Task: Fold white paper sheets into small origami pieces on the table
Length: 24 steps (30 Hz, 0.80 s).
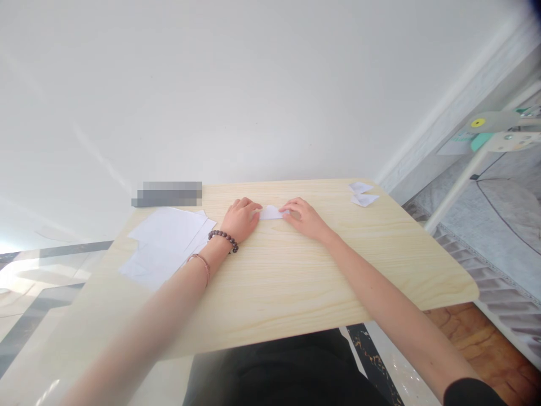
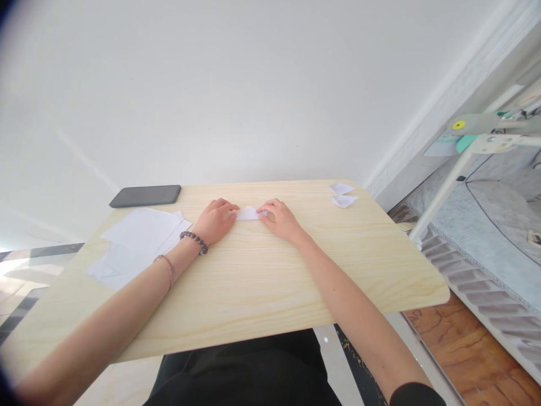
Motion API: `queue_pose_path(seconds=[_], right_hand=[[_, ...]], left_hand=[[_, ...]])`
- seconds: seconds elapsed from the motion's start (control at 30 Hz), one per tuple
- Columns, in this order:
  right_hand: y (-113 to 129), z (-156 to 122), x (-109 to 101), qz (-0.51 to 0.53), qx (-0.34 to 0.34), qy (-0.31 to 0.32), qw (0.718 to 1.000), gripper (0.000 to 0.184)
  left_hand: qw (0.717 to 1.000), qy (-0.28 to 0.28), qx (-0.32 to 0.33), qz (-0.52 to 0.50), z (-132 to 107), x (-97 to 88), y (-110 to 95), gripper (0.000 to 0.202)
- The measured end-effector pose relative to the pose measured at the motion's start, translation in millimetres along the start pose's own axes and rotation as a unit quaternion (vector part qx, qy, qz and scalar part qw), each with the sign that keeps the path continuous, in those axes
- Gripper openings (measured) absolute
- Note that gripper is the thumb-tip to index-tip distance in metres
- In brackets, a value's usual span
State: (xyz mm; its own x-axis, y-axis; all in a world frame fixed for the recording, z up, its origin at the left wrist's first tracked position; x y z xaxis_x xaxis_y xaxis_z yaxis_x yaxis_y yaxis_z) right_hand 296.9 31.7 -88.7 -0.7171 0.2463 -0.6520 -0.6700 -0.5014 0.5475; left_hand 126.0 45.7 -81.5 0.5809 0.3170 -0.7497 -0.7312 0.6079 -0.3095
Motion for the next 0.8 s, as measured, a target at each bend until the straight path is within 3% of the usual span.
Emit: queue_pose_path(seconds=[0.07,0.23,0.6,0.8], right_hand=[[4.7,-0.2,0.7,-0.026,-0.023,0.008,0.999,0.020],[6.8,-0.3,3.1,-0.046,-0.043,0.017,0.998,0.023],[30.8,0.4,6.5,-0.093,-0.139,-0.004,0.986,0.020],[44.2,-0.1,6.8,-0.139,-0.160,-0.009,0.977,0.024]], left_hand=[[0.999,-0.005,0.035,-0.012,-0.1,-2.5,-7.4,0.028],[0.988,0.058,0.131,-0.052,-1.1,4.9,-23.0,0.025],[0.990,0.058,0.127,0.012,1.3,4.2,-21.0,0.025],[0.986,0.031,0.162,-0.015,1.4,-3.2,-28.4,0.017]])
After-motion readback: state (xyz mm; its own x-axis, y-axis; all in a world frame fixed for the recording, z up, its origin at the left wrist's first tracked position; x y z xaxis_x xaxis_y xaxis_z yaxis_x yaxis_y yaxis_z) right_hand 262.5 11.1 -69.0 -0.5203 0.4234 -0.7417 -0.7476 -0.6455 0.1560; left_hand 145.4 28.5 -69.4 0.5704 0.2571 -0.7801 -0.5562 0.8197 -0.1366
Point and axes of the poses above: each hand's wrist, its own z-axis towards the middle knuckle, its own x-axis out of the palm, y = z × x, the point moved 6 cm from there along z, towards the middle knuckle, and after that the axes turned 10 degrees about -y, right-handed, at the moved point
